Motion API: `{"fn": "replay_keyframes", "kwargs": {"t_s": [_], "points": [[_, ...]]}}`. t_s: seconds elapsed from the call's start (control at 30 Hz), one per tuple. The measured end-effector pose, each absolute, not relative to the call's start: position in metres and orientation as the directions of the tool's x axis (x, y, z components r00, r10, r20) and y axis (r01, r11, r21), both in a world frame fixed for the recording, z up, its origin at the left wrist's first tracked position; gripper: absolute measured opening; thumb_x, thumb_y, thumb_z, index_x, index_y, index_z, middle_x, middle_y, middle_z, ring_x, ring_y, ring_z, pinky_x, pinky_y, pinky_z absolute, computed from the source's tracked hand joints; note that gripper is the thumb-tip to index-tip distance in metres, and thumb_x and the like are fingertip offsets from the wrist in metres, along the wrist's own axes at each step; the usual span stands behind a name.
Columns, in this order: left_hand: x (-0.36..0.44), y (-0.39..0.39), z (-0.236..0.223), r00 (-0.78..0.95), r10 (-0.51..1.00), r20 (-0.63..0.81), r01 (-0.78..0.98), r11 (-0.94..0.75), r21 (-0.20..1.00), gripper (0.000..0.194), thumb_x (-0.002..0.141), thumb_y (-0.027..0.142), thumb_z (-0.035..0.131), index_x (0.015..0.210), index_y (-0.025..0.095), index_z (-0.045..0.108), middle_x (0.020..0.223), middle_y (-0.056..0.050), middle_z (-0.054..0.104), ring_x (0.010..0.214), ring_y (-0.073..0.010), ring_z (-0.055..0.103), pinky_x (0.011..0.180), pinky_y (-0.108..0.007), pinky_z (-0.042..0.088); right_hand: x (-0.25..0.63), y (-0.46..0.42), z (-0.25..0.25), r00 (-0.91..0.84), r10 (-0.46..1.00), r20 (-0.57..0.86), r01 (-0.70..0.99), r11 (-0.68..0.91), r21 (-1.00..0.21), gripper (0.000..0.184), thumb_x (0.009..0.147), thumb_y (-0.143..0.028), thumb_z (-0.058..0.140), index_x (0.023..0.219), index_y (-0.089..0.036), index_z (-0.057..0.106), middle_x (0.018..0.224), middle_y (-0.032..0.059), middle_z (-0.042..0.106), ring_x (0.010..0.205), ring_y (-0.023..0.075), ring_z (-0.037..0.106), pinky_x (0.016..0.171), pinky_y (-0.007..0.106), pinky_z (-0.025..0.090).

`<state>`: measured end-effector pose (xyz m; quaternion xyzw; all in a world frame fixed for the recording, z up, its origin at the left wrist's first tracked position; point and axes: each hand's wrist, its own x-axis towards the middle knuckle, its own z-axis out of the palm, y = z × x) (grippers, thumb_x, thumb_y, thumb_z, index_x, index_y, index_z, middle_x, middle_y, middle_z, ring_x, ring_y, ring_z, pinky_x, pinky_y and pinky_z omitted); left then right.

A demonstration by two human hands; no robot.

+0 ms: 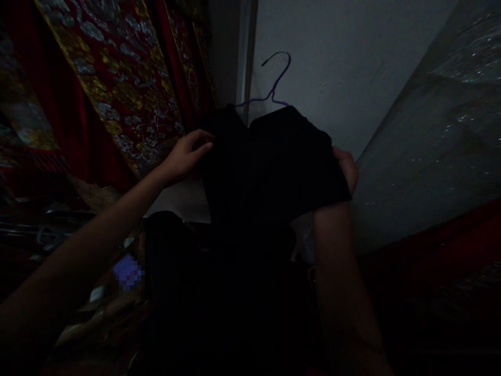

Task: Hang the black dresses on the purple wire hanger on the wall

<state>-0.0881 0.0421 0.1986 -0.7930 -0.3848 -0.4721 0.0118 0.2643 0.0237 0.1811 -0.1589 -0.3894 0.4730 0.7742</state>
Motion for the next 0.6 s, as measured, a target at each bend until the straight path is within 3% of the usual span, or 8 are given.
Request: {"fn": "replay_keyframes", "kwargs": {"t_s": [0.13,0.23,0.33,0.4,0.47,0.53,0.6], "points": [[-0.073,0.020,0.201,0.138,0.670,0.730,0.377,-0.717,0.586,0.040,0.096,0.049,0.051,0.107,0.013,0.064,0.105,-0.010,0.070,0.099,-0.0206,0.065,0.090,-0.035,0.051,0.272,-0.022,0.177,0.112,0.834,0.540,-0.530,0.510,-0.678,0.020,0.081,-0.029,0.058,0.082,-0.020,0.075,0.083,0.0062,0.074,0.082,0.0240,0.073,0.071,0.038,0.058],[-0.051,-0.016,0.204,0.201,0.829,0.521,0.102,-0.547,0.831,0.050,0.101,0.055,0.036,0.104,0.014,0.064,0.098,-0.012,0.071,0.092,-0.0216,0.068,0.082,-0.036,0.054,0.254,-0.069,0.169,-0.299,0.809,0.506,-0.201,0.464,-0.862,0.013,0.077,-0.029,0.071,0.088,-0.022,0.074,0.076,0.0020,0.072,0.061,0.0175,0.066,0.052,0.029,0.051],[-0.031,-0.058,0.198,0.324,0.906,0.274,-0.100,-0.255,0.962,0.036,0.098,0.047,0.048,0.103,0.015,0.062,0.089,-0.009,0.069,0.081,-0.0198,0.068,0.080,-0.037,0.056,0.222,-0.098,0.166,-0.757,0.603,0.252,0.183,0.566,-0.804,0.016,0.077,-0.030,0.078,0.088,-0.022,0.072,0.082,-0.0006,0.072,0.073,0.0162,0.067,0.064,0.026,0.053],[-0.028,-0.081,0.190,0.414,0.902,0.121,-0.119,-0.078,0.990,0.025,0.091,0.035,0.060,0.107,0.016,0.060,0.078,-0.001,0.063,0.063,-0.0128,0.060,0.073,-0.034,0.056,0.205,-0.101,0.164,-0.895,0.436,0.093,0.244,0.653,-0.717,0.021,0.080,-0.035,0.077,0.095,-0.020,0.071,0.091,0.0003,0.073,0.085,0.0171,0.069,0.077,0.027,0.054],[-0.036,-0.095,0.184,0.535,0.844,-0.047,0.040,0.030,0.999,0.029,0.087,0.032,0.065,0.111,0.017,0.059,0.068,0.004,0.054,0.048,-0.0074,0.046,0.057,-0.026,0.051,0.199,-0.087,0.160,-0.897,0.432,0.095,0.255,0.680,-0.687,0.025,0.085,-0.038,0.072,0.102,-0.020,0.071,0.099,0.0026,0.074,0.093,0.0179,0.069,0.085,0.029,0.054],[-0.052,-0.102,0.182,0.596,0.785,-0.166,0.297,-0.024,0.954,0.030,0.089,0.037,0.063,0.111,0.017,0.062,0.065,0.005,0.051,0.046,-0.0064,0.039,0.046,-0.020,0.039,0.202,-0.061,0.152,-0.747,0.588,0.311,0.282,0.703,-0.653,0.026,0.089,-0.041,0.067,0.106,-0.020,0.070,0.105,0.0049,0.073,0.098,0.0192,0.068,0.091,0.033,0.053],[-0.069,-0.101,0.185,0.586,0.800,-0.127,0.460,-0.199,0.866,0.030,0.091,0.042,0.060,0.105,0.016,0.067,0.066,0.003,0.052,0.051,-0.0077,0.044,0.046,-0.018,0.034,0.209,-0.031,0.140,-0.475,0.681,0.558,0.333,0.726,-0.602,0.033,0.086,-0.044,0.069,0.111,-0.022,0.068,0.115,0.0077,0.069,0.110,0.0224,0.064,0.100,0.039,0.049]]}}
